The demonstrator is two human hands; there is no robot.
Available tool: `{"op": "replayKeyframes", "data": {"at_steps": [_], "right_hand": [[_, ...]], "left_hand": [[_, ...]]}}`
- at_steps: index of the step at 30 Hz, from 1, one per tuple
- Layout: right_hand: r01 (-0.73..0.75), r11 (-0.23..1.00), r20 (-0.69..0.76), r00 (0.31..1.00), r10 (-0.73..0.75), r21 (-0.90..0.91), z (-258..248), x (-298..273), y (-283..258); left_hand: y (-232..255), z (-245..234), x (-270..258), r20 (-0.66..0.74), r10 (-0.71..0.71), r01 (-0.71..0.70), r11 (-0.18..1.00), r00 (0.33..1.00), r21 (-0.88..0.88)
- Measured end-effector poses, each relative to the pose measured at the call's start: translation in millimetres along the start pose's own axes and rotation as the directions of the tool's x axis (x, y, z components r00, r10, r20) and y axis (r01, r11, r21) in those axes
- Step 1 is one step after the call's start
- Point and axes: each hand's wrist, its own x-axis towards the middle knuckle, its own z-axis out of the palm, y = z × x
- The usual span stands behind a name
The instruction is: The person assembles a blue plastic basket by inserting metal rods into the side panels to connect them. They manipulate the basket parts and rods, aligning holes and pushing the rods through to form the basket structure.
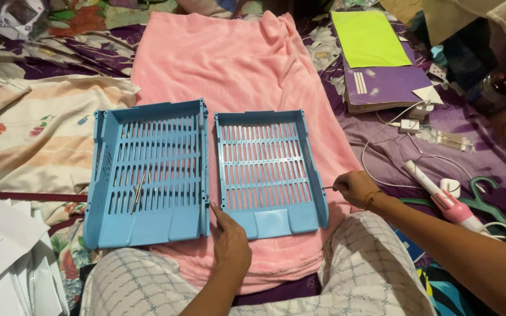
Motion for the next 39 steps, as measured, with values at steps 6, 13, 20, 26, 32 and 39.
{"op": "replayKeyframes", "data": {"at_steps": [6,13,20,26,32,39], "right_hand": [[-0.086,0.986,0.125,0.987,0.104,-0.143,-8.8,-2.0,-22.7],[-0.195,0.928,0.256,0.925,0.281,-0.317,-1.8,23.8,-37.2],[-0.135,0.912,0.388,0.873,0.294,-0.388,28.9,54.5,-17.3],[-0.34,0.91,0.476,0.776,0.413,-0.236,55.3,69.8,21.2],[-0.631,0.771,0.484,0.651,0.585,-0.083,81.9,75.9,59.5],[-0.717,0.696,0.455,0.604,0.654,-0.049,97.8,82.5,37.1]], "left_hand": [[-5.8,37.7,25.6,-0.149,-0.129,0.105,0.981,0.98,-0.163],[-12.4,53.7,46.3,-0.142,-0.123,0.102,0.984,0.982,-0.145],[-15.3,37.8,34.0,-0.2,-0.095,0.068,0.988,0.975,-0.137],[-18.3,15.7,30.9,-0.06,-0.066,0.055,0.984,0.996,-0.17],[-17.6,27.5,29.7,-0.228,-0.042,0.018,0.994,0.973,-0.106],[-17.2,37.1,35.7,-0.24,-0.069,0.048,0.995,0.968,-0.091]]}}
